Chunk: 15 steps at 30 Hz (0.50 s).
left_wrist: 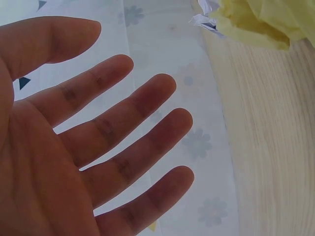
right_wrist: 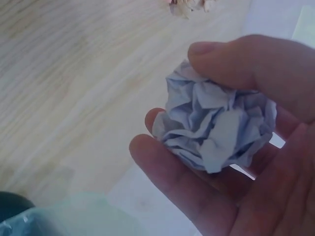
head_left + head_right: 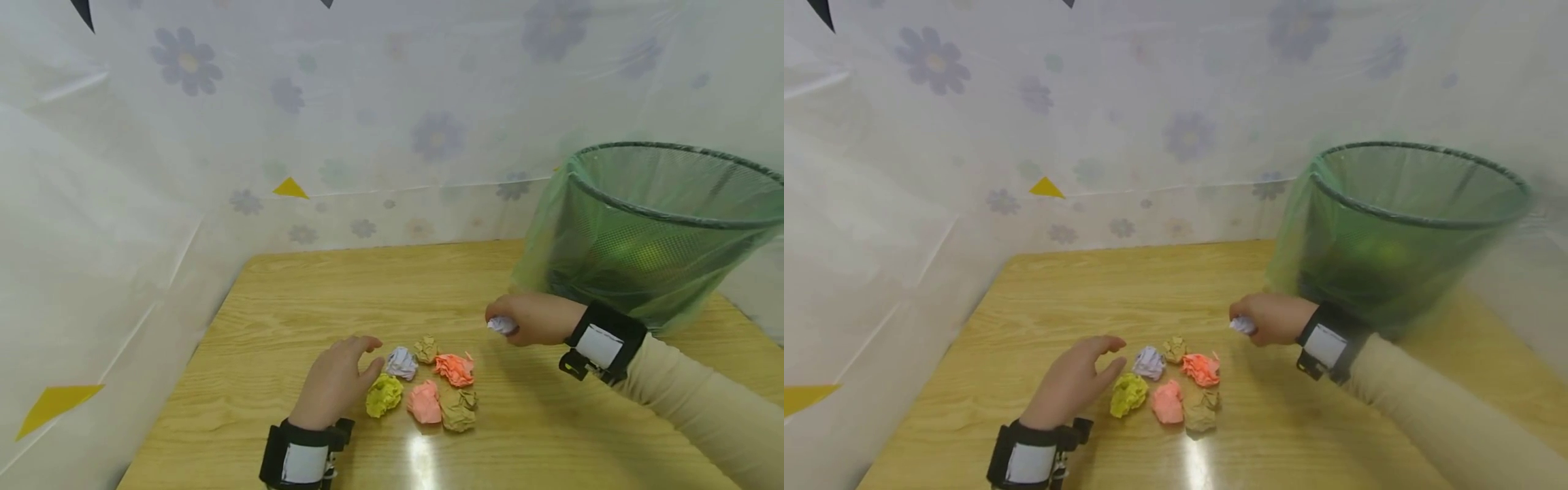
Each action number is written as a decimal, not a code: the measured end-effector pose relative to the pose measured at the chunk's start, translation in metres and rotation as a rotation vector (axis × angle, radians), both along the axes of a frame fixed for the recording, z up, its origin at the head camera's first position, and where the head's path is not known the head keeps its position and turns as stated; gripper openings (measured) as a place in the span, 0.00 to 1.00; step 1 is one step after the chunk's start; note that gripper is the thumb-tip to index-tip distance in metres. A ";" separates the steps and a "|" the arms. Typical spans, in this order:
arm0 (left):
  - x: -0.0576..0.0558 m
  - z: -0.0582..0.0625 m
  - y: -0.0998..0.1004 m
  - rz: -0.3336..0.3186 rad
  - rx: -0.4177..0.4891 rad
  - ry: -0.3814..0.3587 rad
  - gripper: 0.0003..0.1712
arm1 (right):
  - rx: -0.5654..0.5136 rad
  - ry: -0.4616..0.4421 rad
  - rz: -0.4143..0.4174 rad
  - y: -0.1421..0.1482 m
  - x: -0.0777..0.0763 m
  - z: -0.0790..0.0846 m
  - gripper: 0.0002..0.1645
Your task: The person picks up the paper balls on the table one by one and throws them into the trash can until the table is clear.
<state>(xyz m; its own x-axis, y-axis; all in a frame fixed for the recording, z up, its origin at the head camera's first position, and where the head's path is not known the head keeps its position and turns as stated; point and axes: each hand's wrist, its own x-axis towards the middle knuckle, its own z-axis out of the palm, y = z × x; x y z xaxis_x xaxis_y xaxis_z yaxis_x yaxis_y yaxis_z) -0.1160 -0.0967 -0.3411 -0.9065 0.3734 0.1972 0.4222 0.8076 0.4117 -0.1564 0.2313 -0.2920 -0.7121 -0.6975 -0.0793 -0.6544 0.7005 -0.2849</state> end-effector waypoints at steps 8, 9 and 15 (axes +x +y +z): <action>0.000 -0.001 0.000 -0.018 0.004 0.020 0.14 | 0.008 0.023 -0.011 0.001 0.005 0.013 0.14; 0.000 -0.001 0.000 -0.017 0.004 0.020 0.14 | 0.010 0.025 -0.015 0.001 0.006 0.014 0.14; 0.000 -0.001 0.000 -0.007 -0.002 0.004 0.15 | 0.016 0.044 -0.027 0.002 0.009 0.023 0.14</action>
